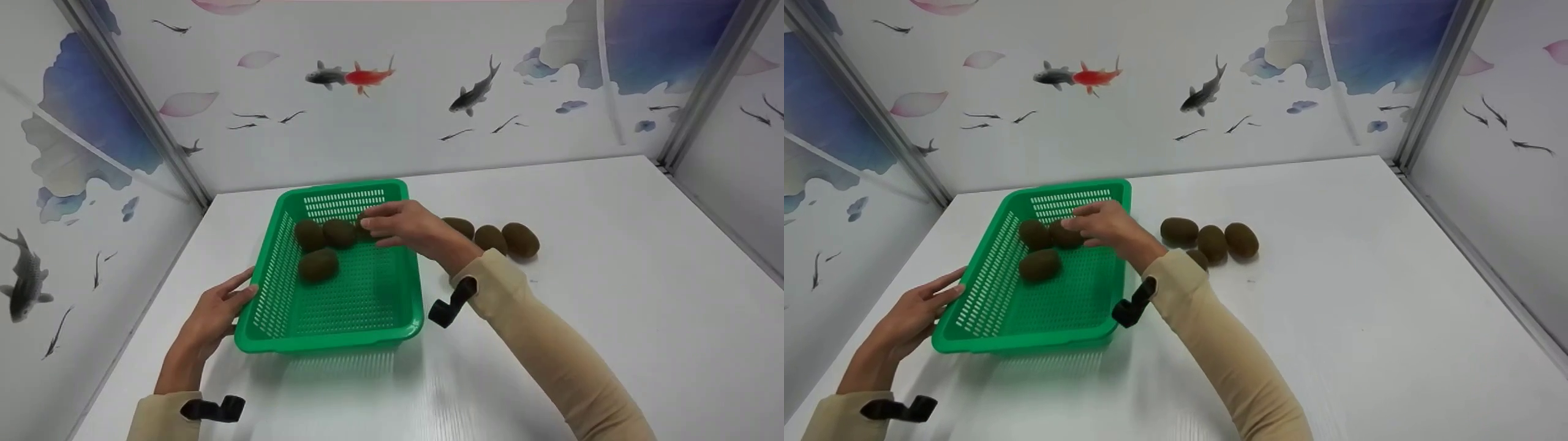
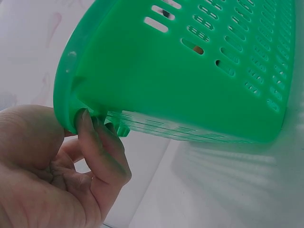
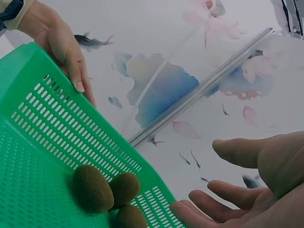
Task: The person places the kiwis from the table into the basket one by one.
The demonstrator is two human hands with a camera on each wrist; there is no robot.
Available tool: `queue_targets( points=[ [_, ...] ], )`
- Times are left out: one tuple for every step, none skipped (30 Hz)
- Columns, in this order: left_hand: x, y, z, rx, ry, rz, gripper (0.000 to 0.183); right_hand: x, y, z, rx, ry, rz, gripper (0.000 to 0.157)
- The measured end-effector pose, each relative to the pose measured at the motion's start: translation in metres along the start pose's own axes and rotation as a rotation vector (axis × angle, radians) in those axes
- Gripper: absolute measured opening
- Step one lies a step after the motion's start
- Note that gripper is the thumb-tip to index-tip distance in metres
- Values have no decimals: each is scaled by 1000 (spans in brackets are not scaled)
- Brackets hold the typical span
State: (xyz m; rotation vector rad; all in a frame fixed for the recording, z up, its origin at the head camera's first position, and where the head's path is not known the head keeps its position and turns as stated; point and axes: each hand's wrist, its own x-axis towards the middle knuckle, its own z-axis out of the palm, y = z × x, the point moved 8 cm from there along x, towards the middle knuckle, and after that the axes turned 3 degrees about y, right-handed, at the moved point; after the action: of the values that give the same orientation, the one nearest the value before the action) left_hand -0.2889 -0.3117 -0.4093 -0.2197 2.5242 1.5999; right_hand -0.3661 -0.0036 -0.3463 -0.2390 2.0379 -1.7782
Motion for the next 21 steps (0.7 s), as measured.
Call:
queue_targets(
  points=[
    [0,0,0,1,0,3,59,-3,-1,-4,-22,4,-11,52],
    [0,0,0,2,-2,6,60,-5,-2,-7,-38,8,-18,52],
    [0,0,0,3,-3,5,60,-7,-2,-10,-52,11,-27,52],
    [0,0,0,4,-3,4,60,-10,-3,-13,-69,13,-36,52],
    [0,0,0,5,0,3,60,-13,-3,-16,-84,15,-48,52],
    [0,0,0,4,3,3,60,-16,-4,-19,-100,16,-61,52],
    [0,0,-1,4,3,4,60,-18,-4,-21,-118,20,-75,52],
    [0,0,-1,3,2,3,60,-21,-4,-23,-133,24,-90,52],
    [0,0,-1,2,3,2,60,-24,-4,-26,-155,28,-106,52],
    [0,0,-2,0,2,3,59,-27,-4,-28,-176,35,-119,52],
    [0,0,-2,0,2,2,59,-30,-3,-31,-189,40,-130,52],
    [0,-1,-1,-2,1,1,60,-33,-3,-34,-202,47,-137,51],
    [0,-1,-1,-4,0,-1,59,-35,-2,-37,-210,50,-146,51],
    [0,-1,-1,-5,0,-4,59,-38,-1,-40,-214,51,-154,51],
    [0,-2,-1,-6,2,-6,59,-40,0,-43,-222,55,-158,52],
    [0,-2,-1,-6,4,-7,59,-42,1,-46,-226,62,-157,52],
    [0,-2,-1,-8,5,-8,59,-44,2,-49,-229,66,-159,53],
    [0,-2,-1,-11,5,-9,59,-46,3,-52,-234,72,-160,54],
    [0,-2,-1,-15,2,-9,59,-48,4,-56,-237,77,-161,54],
    [1,-2,0,-16,0,-9,59,-51,5,-59,-239,84,-160,55],
    [1,-2,0,-17,-1,-9,59,-53,6,-63,-240,92,-161,55]
  ],
)
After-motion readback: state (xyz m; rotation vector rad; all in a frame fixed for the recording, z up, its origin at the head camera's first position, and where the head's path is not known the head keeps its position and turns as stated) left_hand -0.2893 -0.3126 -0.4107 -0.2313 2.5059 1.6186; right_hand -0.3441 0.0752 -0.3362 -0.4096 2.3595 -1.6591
